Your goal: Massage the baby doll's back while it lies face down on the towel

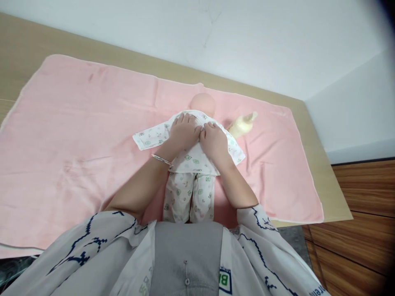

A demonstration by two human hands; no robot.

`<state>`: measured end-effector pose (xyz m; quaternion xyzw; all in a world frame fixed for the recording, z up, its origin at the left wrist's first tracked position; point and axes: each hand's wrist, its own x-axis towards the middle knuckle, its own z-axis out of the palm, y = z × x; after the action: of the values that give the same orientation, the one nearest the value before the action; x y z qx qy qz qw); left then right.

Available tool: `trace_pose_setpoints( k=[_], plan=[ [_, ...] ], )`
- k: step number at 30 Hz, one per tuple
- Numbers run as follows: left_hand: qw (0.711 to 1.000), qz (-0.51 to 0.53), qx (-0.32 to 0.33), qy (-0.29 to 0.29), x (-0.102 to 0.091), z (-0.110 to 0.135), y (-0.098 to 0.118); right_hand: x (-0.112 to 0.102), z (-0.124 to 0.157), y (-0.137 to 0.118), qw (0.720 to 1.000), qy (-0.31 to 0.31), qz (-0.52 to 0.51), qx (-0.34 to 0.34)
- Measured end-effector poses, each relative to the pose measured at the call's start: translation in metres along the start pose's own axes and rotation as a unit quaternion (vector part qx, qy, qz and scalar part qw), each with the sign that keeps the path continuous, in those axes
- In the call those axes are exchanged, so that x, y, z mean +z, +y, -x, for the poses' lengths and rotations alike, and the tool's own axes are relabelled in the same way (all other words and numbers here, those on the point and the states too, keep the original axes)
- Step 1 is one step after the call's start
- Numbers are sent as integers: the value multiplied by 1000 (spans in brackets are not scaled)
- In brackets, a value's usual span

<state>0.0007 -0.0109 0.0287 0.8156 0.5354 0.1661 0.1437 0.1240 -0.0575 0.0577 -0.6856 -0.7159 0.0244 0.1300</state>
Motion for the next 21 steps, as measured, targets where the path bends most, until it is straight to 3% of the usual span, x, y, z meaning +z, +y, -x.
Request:
trace_pose_setpoints(
  k=[8,16,21],
  plan=[
    [999,-21,-25,-15,-5,2,7,-4,-6,10,998,-1,-57,-2],
    [999,-22,-19,17,-2,1,5,0,-19,14,999,-17,24,34],
    [999,-23,-20,41,3,2,4,4,-14,17,1000,2,21,13]
  ],
)
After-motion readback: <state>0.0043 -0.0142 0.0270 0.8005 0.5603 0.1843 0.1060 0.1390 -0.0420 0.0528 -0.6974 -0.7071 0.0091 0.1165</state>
